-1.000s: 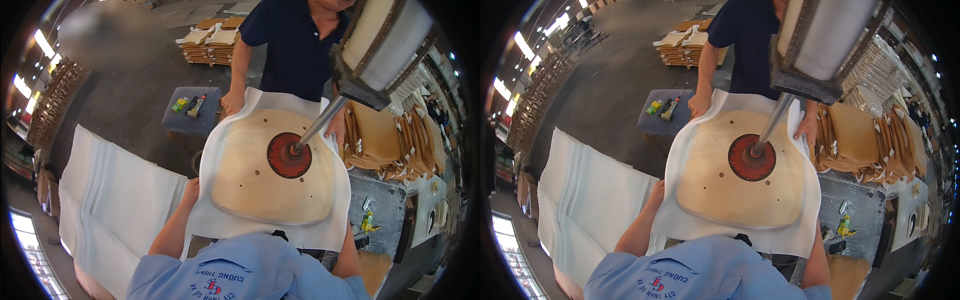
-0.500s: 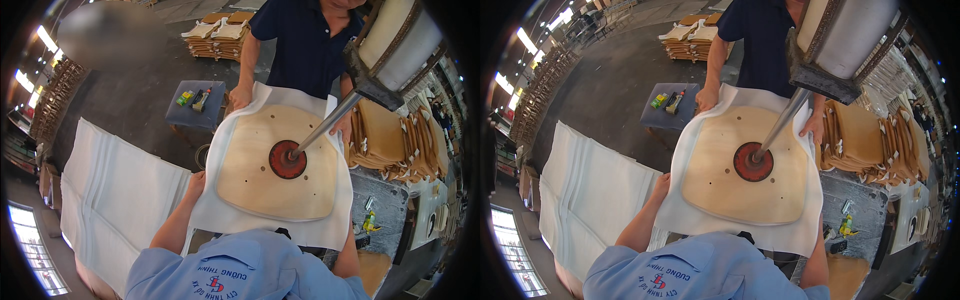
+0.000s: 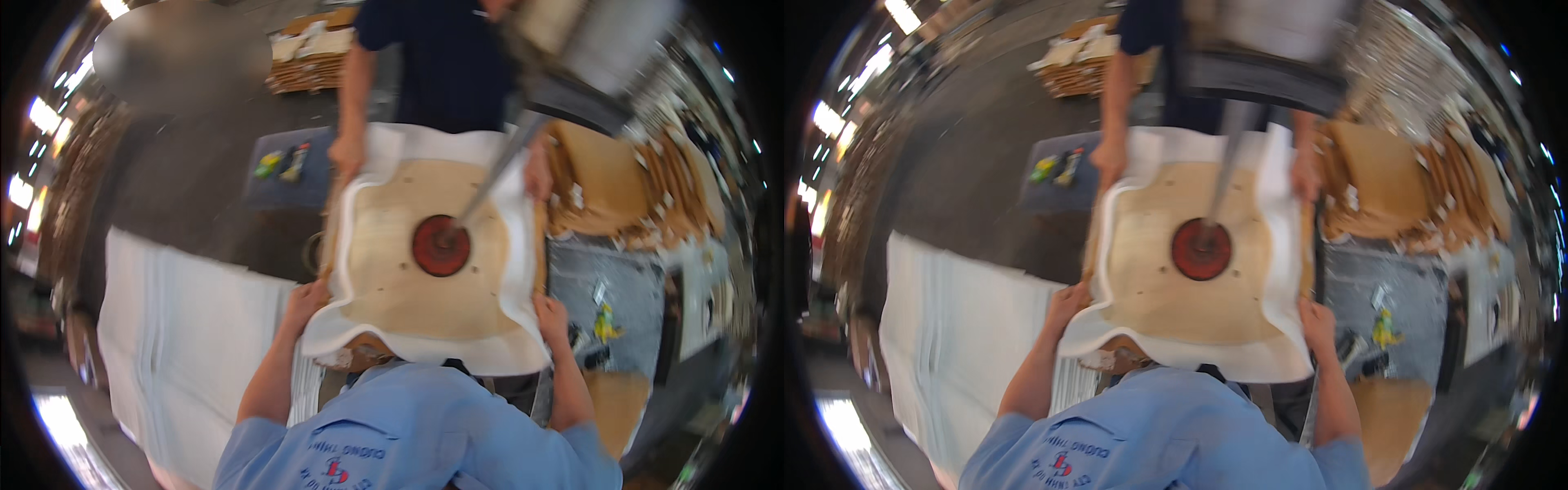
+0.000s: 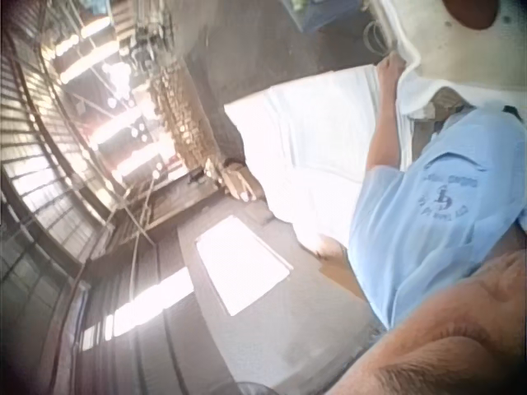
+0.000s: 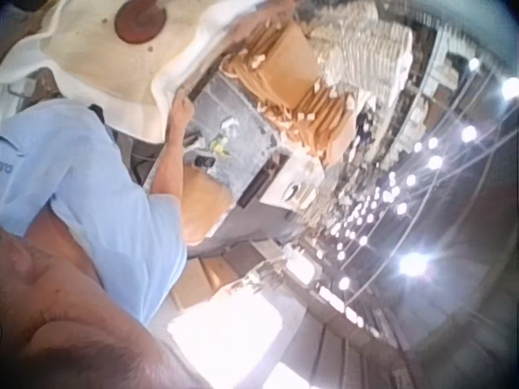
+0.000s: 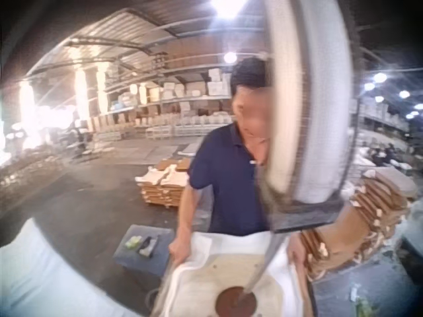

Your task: The person assembles a chair seat by layering white fabric and brown material over a wooden base. They use a pneumatic staple gun to secure the layers to the underside of the seat while a coworker assists by applying adhesive and holding the materials in place.

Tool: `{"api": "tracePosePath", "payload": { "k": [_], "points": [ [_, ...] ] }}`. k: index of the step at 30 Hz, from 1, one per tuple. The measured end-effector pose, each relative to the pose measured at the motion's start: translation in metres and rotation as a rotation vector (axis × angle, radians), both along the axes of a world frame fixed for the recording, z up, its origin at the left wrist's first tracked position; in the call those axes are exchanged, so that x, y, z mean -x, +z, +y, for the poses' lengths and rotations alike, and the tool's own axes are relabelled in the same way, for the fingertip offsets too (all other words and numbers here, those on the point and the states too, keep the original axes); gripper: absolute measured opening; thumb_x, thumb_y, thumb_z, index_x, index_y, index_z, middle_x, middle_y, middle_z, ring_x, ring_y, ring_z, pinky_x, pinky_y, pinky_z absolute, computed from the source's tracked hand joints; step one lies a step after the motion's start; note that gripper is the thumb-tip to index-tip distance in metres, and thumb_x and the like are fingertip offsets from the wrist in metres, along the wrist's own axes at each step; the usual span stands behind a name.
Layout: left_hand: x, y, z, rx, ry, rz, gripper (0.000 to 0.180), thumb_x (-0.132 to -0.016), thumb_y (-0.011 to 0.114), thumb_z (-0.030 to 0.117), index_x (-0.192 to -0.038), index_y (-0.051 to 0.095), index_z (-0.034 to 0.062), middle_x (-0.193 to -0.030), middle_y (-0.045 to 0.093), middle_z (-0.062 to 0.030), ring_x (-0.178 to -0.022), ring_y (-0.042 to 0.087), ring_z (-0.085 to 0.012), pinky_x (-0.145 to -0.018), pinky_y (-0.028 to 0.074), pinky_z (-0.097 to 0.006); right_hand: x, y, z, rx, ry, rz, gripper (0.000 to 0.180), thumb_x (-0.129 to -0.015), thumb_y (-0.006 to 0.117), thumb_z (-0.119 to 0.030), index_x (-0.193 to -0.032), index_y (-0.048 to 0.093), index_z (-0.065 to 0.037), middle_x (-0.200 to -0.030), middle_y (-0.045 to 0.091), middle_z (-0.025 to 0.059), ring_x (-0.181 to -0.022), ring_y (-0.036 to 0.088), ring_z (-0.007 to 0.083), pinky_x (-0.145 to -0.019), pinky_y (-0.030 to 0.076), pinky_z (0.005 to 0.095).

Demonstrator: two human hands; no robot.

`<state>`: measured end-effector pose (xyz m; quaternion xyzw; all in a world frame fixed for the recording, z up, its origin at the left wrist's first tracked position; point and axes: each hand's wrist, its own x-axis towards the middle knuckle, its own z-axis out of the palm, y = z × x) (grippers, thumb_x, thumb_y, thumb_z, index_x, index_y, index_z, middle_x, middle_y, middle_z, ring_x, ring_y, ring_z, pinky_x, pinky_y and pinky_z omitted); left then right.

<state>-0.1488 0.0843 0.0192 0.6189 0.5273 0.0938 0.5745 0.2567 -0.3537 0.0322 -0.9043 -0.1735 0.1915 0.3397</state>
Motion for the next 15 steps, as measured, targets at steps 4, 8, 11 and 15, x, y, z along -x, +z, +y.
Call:
{"api": "tracePosePath", "payload": {
  "k": [4, 8, 11, 15],
  "points": [
    [0.013, 0.052, 0.015, -0.191, 0.054, 0.111, 0.038, -0.113, 0.064, 0.035, -0.086, 0.066, 0.0090, -0.071, 0.056, 0.0044, -0.059, 0.051, -0.0054, -0.049, 0.043, -0.028, 0.008, 0.008, 0.014, 0.065, 0.075, -0.096, 0.051, -0.105, 0.066, -0.045, -0.088, 0.074, 0.003, -0.081, 0.069, 0.0282, -0.075, 0.069, 0.0465, -0.070, 0.051, 0.0517],
    [-0.035, 0.108, 0.027, -0.259, -0.098, -0.197, 0.034, -0.113, 0.066, 0.029, -0.086, 0.063, 0.0087, -0.072, 0.056, 0.0032, -0.062, 0.052, -0.0044, -0.056, 0.045, -0.026, -0.009, 0.025, -0.009, 0.013, 0.216, -0.171, 0.042, -0.105, 0.071, -0.035, -0.083, 0.073, 0.000, -0.066, 0.066, 0.0154, -0.062, 0.065, 0.0247, -0.062, 0.051, 0.0429],
    [-0.090, 0.124, 0.002, -0.208, -0.292, -0.313, 0.025, -0.110, 0.068, 0.022, -0.091, 0.066, 0.0052, -0.076, 0.059, 0.0004, -0.071, 0.058, -0.0069, -0.066, 0.048, -0.026, -0.038, 0.087, 0.026, -0.190, 0.023, -0.116, 0.030, -0.109, 0.068, -0.027, -0.095, 0.074, -0.002, -0.071, 0.067, 0.0055, -0.068, 0.065, 0.0157, -0.065, 0.051, 0.0350],
    [-0.150, 0.059, -0.021, -0.527, -0.531, 0.054, 0.034, -0.105, 0.073, 0.026, -0.126, 0.066, -0.0005, -0.119, 0.068, -0.0191, -0.111, 0.067, -0.0309, -0.097, 0.053, -0.044, 0.003, 0.104, 0.123, -0.385, 0.319, -0.204, 0.020, -0.108, 0.066, -0.021, -0.106, 0.073, -0.003, -0.085, 0.072, 0.0097, -0.081, 0.072, 0.0242, -0.076, 0.056, 0.0382]
  ]
}}
